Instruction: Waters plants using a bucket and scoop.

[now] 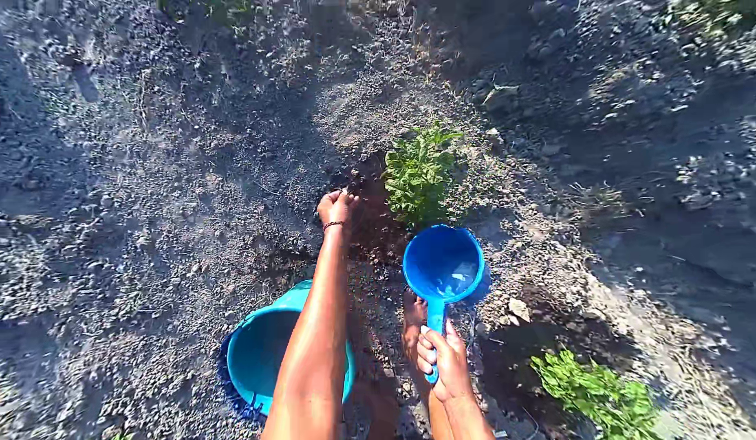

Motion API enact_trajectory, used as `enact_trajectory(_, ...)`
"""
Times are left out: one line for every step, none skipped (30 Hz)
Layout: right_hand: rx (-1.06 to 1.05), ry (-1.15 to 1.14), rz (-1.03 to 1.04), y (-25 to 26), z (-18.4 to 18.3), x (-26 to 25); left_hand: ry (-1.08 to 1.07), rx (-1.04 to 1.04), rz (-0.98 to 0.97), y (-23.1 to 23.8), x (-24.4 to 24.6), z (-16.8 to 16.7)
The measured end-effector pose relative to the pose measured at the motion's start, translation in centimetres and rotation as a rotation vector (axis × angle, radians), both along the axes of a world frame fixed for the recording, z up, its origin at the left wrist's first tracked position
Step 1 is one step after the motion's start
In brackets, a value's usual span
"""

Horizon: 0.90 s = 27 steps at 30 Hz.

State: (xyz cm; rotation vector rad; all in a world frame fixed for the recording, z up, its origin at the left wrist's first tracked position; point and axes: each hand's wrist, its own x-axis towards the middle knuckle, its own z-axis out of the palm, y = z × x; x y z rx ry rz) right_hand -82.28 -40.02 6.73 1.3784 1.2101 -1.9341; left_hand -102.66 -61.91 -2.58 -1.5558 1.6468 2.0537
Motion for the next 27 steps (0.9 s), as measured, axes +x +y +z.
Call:
enact_trajectory(-0.054,0.019,-0.018,0.3,0.3,0.4,0.032,-0.069,0.078,-1.4,2.8,1.7)
enact_trajectory(-0.117,0.040,-0.017,0.6,0.6,1.0,0.071,-0.153,0.150,-3.1,5.9,3.6)
enact_trajectory(-0.177,0.057,0.014,1.0,1.1,1.6,0.116,-0.256,0.194,-5.1,9.4,5.4)
enact_trajectory(-0.234,0.073,0.076,1.5,1.8,2.2,0.149,-0.370,0.219,-7.3,13.0,7.4)
enact_trajectory(-0.281,0.090,0.168,2.3,2.4,2.8,0.155,-0.501,0.228,-9.6,16.6,9.2)
enact_trajectory(-0.312,0.110,0.284,3.2,3.2,3.3,0.116,-0.661,0.213,-12.1,20.1,10.7)
enact_trajectory(-0.315,0.132,0.438,4.2,4.1,3.6,-0.006,-0.830,0.156,-14.6,23.5,12.0)
enact_trajectory(-0.286,0.168,0.630,5.1,5.2,3.8,-0.228,-0.906,0.030,-16.9,26.8,13.7)
enact_trajectory(-0.230,0.212,0.828,5.7,6.6,3.9,-0.525,-0.842,-0.145,-18.8,29.8,15.6)
enact_trajectory(-0.177,0.254,1.021,5.9,8.2,3.9,-0.770,-0.722,-0.273,-20.3,32.8,16.6)
enact_trajectory(-0.130,0.303,1.213,5.6,9.7,3.8,-0.885,-0.604,-0.340,-21.3,35.6,16.7)
enact_trajectory(-0.102,0.348,1.412,4.7,10.9,3.6,-0.909,-0.504,-0.380,-21.6,38.7,16.3)
enact_trajectory(-0.065,0.384,1.629,3.1,11.8,3.1,-0.875,-0.422,-0.382,-21.5,41.5,15.6)
enact_trajectory(-0.022,0.385,1.855,0.8,12.4,2.9,-0.816,-0.340,-0.353,-21.0,44.0,14.7)
enact_trajectory(0.035,0.354,2.068,-1.9,12.9,3.2,-0.761,-0.250,-0.313,-20.1,46.4,13.7)
enact_trajectory(0.118,0.311,2.249,-4.5,12.8,3.8,-0.706,-0.148,-0.269,-18.9,47.9,12.6)
enact_trajectory(0.216,0.285,2.381,-6.8,12.0,4.4,-0.660,-0.040,-0.215,-17.5,48.6,11.7)
enact_trajectory(0.314,0.276,2.468,-8.9,10.8,5.2,-0.627,0.069,-0.136,-16.3,49.1,10.8)
enact_trajectory(0.396,0.284,2.519,-10.7,9.2,5.9,-0.604,0.162,-0.018,-15.2,49.3,10.1)
enact_trajectory(0.455,0.271,2.556,-12.4,7.9,6.5,-0.584,0.224,0.108,-14.1,49.5,9.4)
enact_trajectory(0.506,0.258,2.582,-13.9,6.5,6.6,-0.573,0.243,0.212,-13.3,49.4,8.6)
enact_trajectory(0.544,0.233,2.598,-15.3,5.2,6.6,-0.578,0.224,0.283,-12.7,49.3,7.9)
enact_trajectory(0.573,0.190,2.607,-16.3,4.0,6.5,-0.598,0.179,0.319,-12.1,49.2,7.4)
enact_trajectory(0.596,0.150,2.623,-17.1,2.9,6.4,-0.633,0.100,0.328,-11.9,48.9,7.0)
enact_trajectory(0.615,0.113,2.639,-17.7,1.8,6.5,-0.676,0.007,0.335,-11.8,48.6,6.9)
enact_trajectory(0.628,0.089,2.646,-18.0,0.7,6.8,-0.709,-0.050,0.335,-11.9,48.5,6.9)
enact_trajectory(0.622,0.084,2.667,-18.2,-0.4,7.2,-0.722,-0.068,0.324,-12.2,48.5,6.7)
